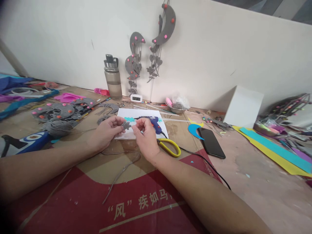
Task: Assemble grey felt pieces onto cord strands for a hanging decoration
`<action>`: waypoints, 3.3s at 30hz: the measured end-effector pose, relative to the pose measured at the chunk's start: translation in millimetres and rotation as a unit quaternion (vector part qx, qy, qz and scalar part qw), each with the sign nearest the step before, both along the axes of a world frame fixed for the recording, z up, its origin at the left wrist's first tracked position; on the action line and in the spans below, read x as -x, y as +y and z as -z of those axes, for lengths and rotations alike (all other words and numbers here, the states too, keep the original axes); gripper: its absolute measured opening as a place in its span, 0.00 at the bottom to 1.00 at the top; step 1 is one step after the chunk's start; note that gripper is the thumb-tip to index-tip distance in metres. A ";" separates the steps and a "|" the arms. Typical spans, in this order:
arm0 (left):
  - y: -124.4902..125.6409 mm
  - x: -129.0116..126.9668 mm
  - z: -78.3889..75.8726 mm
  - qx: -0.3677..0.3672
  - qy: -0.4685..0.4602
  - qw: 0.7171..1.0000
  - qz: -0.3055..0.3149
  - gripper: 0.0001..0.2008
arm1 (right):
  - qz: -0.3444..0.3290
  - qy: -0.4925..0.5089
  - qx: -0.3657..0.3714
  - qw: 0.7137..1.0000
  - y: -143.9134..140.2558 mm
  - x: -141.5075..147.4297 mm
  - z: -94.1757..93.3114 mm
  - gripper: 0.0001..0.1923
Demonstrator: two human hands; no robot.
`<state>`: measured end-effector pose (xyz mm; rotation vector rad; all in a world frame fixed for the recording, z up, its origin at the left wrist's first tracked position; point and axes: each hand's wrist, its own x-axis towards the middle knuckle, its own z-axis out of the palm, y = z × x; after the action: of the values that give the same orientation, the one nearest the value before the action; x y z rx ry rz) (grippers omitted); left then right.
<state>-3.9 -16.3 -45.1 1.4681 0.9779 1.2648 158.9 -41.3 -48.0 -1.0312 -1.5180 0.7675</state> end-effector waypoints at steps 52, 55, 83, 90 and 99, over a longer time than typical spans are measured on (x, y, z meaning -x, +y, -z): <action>-18.3 -3.3 -11.7 0.024 -0.079 0.979 0.187 0.14 | -0.141 0.113 0.075 0.981 -2.5 4.1 -6.4 0.12; -18.6 -6.2 -12.0 0.039 -0.107 0.978 0.176 0.14 | -0.140 0.129 0.071 0.979 -1.1 3.1 -6.1 0.11; -17.1 -0.8 -9.5 -0.060 0.052 0.994 0.074 0.13 | -0.104 0.015 0.015 0.994 -7.1 3.4 -0.5 0.09; -17.2 -2.3 -8.9 -0.093 0.114 0.987 0.060 0.12 | -0.080 -0.020 0.003 0.997 -7.4 2.7 0.6 0.07; -19.2 -1.3 -13.5 -0.122 0.121 0.979 0.105 0.13 | -0.117 0.022 0.028 0.992 -10.4 4.3 -2.9 0.10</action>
<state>-2.6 -35.5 -31.6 1.8994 0.8167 1.0989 154.6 -51.8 -45.0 -0.8797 -1.6044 0.9967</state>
